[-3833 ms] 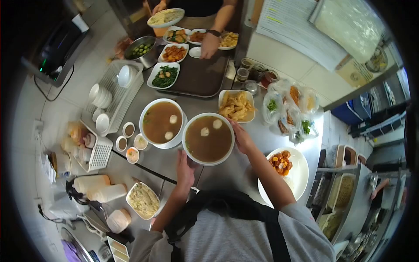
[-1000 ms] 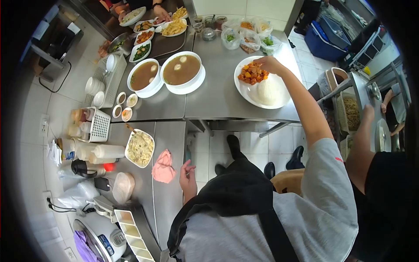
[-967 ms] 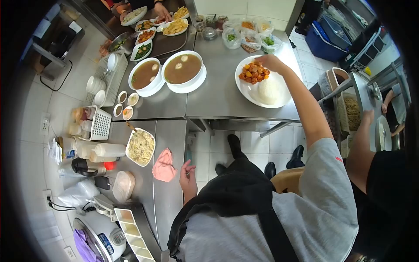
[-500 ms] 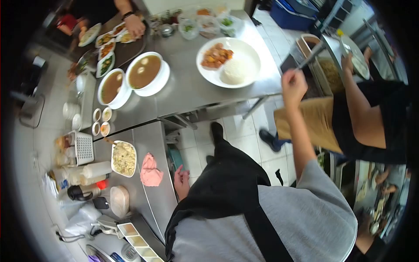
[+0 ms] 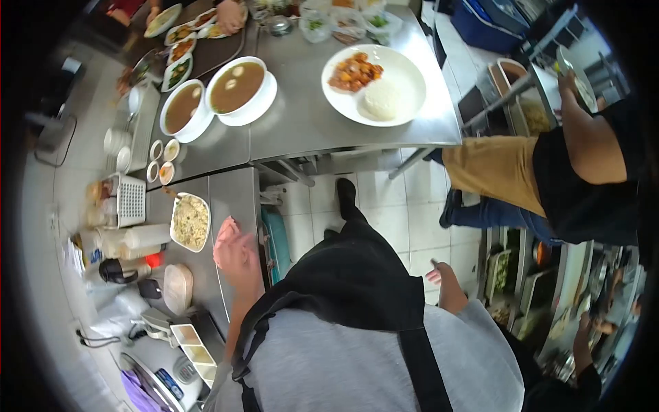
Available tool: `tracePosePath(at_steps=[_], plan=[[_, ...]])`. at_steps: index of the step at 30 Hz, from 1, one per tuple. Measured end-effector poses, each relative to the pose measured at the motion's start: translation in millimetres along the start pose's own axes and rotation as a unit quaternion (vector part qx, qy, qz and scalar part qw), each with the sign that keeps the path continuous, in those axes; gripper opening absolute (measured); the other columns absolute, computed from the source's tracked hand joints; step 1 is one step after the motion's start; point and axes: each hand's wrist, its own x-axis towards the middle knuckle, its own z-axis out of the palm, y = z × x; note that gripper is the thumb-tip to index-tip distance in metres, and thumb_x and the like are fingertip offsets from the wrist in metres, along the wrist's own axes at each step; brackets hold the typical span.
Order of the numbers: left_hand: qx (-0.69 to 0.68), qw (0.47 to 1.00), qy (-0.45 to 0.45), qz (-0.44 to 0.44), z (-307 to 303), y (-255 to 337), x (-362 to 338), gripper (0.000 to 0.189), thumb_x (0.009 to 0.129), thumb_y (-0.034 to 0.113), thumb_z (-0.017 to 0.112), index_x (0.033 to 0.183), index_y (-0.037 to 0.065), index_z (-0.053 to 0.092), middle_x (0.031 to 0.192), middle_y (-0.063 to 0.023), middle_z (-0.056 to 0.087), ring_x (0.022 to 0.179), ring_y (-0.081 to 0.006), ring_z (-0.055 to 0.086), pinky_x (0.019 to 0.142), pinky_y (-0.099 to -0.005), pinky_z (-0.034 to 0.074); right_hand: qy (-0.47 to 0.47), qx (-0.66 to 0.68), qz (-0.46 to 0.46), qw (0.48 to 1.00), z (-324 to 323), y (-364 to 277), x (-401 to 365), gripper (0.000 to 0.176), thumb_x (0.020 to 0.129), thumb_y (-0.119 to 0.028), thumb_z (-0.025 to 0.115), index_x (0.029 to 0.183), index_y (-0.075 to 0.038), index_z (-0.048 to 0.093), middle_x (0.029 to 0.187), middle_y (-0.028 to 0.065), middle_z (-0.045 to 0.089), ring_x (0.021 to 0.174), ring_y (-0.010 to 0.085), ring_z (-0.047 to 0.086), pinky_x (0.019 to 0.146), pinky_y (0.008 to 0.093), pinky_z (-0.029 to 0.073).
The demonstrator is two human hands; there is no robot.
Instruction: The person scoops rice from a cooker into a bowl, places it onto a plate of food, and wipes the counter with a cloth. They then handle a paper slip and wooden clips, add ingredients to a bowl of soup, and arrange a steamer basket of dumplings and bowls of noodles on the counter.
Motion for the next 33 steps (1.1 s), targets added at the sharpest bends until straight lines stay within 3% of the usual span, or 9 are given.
tracePosePath(at_steps=[7,12,14,16,19,21,24,27,33], plan=[[-0.168,0.937,0.003,-0.305,31,-71,-31,0.039,0.086,0.026,0.055,0.119,0.006,0.05,0.107,-0.0146,0.055,0.096,-0.0269,0.056,0.077,-0.0375,0.045,0.333,-0.181,-0.362,0.852,-135,-197,-186,0.067,0.077,-0.07,0.042,0.071,-0.009,0.07,0.077,0.0139,0.065,0.069,0.0316,0.063,0.064,0.0416,0.05],[-0.674,0.654,-0.13,-0.317,80,4,7,0.043,0.091,0.038,0.048,0.116,0.003,0.052,0.102,-0.0058,0.06,0.092,-0.0155,0.059,0.072,-0.0285,0.048,0.299,0.176,-0.81,0.472,-92,-309,-430,0.03,0.081,-0.02,0.06,0.109,-0.008,0.06,0.114,0.0137,0.058,0.105,0.0298,0.055,0.087,0.0383,0.044],[-0.769,0.478,-0.081,-0.417,117,37,28,0.046,0.095,0.039,0.034,0.123,0.004,0.046,0.101,-0.0058,0.061,0.08,-0.0161,0.06,0.062,-0.0268,0.049,0.207,-0.16,-0.83,0.493,-71,-302,-438,0.034,0.083,-0.022,0.056,0.116,-0.012,0.058,0.115,0.0122,0.058,0.113,0.0317,0.049,0.097,0.0395,0.036],[-0.87,0.432,-0.164,-0.174,152,24,23,0.03,0.09,0.03,0.047,0.103,0.005,0.055,0.092,-0.0052,0.061,0.082,-0.0165,0.061,0.064,-0.0268,0.05,0.397,-0.131,-0.819,0.392,-67,-283,-399,0.036,0.081,-0.02,0.058,0.116,-0.013,0.056,0.119,0.0124,0.056,0.115,0.0273,0.048,0.094,0.0408,0.037],[-0.832,0.425,-0.223,-0.279,180,36,4,0.033,0.091,0.031,0.043,0.085,0.002,0.058,0.063,-0.0066,0.056,0.054,-0.0149,0.055,0.05,-0.0251,0.046,0.35,-0.27,-0.738,0.511,-128,-256,-222,0.046,0.074,-0.028,0.066,0.116,-0.012,0.058,0.112,0.0113,0.061,0.101,0.0334,0.056,0.092,0.0429,0.041],[-0.856,0.245,-0.279,-0.36,189,17,9,0.031,0.09,0.033,0.048,0.084,0.005,0.06,0.061,-0.0031,0.053,0.051,-0.0144,0.053,0.044,-0.0273,0.044,0.312,-0.086,-0.703,0.633,-144,-268,-268,0.048,0.07,-0.025,0.07,0.115,-0.01,0.059,0.11,0.0128,0.061,0.103,0.0344,0.055,0.091,0.0434,0.042],[-0.765,0.36,-0.089,-0.526,135,51,32,0.027,0.091,0.033,0.049,0.096,0.007,0.057,0.07,-0.0059,0.057,0.059,-0.0195,0.057,0.047,-0.0272,0.046,0.105,0.074,-0.802,0.583,-73,-328,-282,0.046,0.075,-0.023,0.067,0.118,-0.01,0.057,0.112,0.0144,0.06,0.106,0.0364,0.053,0.094,0.043,0.04],[-0.815,0.462,0.035,-0.349,95,22,23,0.027,0.093,0.031,0.047,0.102,0.006,0.053,0.083,-0.0085,0.06,0.066,-0.0202,0.06,0.052,-0.0259,0.049,0.113,-0.021,-0.874,0.472,-58,-316,-364,0.042,0.08,-0.025,0.061,0.12,-0.014,0.057,0.11,0.014,0.061,0.104,0.0352,0.055,0.096,0.0417,0.038],[-0.54,0.782,0.065,-0.304,4,-50,-68,0.039,0.089,0.027,0.053,0.121,0.006,0.043,0.104,-0.0139,0.058,0.081,-0.0223,0.061,0.062,-0.0294,0.051,0.173,-0.276,-0.677,0.66,-129,-353,-325,0.02,0.071,-0.03,0.068,0.086,-0.018,0.073,0.077,0.0098,0.068,0.071,0.026,0.066,0.068,0.0346,0.052]])
